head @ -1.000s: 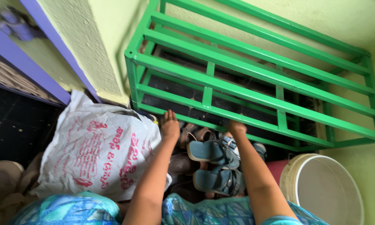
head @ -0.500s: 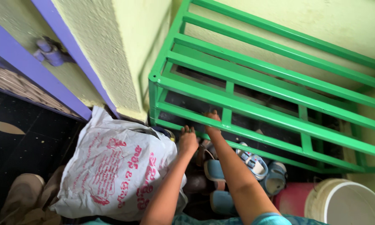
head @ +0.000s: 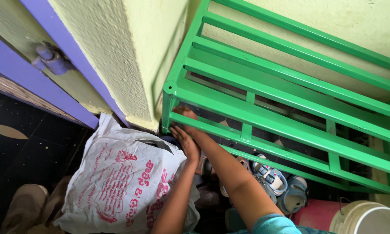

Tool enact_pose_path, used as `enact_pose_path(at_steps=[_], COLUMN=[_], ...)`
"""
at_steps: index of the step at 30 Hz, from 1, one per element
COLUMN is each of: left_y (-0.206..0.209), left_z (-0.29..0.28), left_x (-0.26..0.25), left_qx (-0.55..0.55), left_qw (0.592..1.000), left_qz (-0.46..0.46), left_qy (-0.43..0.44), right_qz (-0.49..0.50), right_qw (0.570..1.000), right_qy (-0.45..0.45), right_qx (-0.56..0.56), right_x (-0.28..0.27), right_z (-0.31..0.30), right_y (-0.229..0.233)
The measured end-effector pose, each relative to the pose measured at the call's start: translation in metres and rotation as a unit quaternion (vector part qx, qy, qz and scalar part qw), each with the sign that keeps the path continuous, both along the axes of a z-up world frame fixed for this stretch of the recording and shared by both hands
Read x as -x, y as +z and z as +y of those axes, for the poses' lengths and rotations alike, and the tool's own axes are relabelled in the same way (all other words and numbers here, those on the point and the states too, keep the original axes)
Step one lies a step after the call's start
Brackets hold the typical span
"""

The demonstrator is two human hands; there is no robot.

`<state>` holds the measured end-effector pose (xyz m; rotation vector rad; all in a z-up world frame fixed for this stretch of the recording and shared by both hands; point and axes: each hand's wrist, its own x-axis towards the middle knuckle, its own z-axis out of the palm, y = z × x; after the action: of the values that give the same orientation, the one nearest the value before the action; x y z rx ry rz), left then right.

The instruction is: The person cleans a green metal shoe rack by moving shoes aside and wiping the bars with a cloth that is periodically rinsed in a bucket of water.

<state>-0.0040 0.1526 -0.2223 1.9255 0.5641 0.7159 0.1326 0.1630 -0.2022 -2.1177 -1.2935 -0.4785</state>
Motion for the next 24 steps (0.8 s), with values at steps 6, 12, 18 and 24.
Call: enact_pose_path(at_steps=[6,12,18,24], left_y=[0.015,0.029,0.044,0.065], left_z=[-0.002,0.000,-0.001,-0.014], left_x=[0.006,0.008,0.011,0.007], left_qx=[0.073,0.092,-0.011,-0.123], left_qw=[0.996,0.996,0.999,0.983], left_qz=[0.045,-0.008,0.027,0.094], left_qy=[0.008,0.018,-0.017,-0.104], right_qz=[0.136,0.038,0.100,0.081], right_qw=[0.963,0.992,0.991,0.927], right_qy=[-0.231,-0.087,-0.083,-0.293], right_qx=[0.042,0.078,0.010,0.221], right_x=[-0.029,0.004,0.006,-0.037], right_z=[0.024,0.003,-0.014,-0.120], right_y=[0.010,0.001,0.010,0.001])
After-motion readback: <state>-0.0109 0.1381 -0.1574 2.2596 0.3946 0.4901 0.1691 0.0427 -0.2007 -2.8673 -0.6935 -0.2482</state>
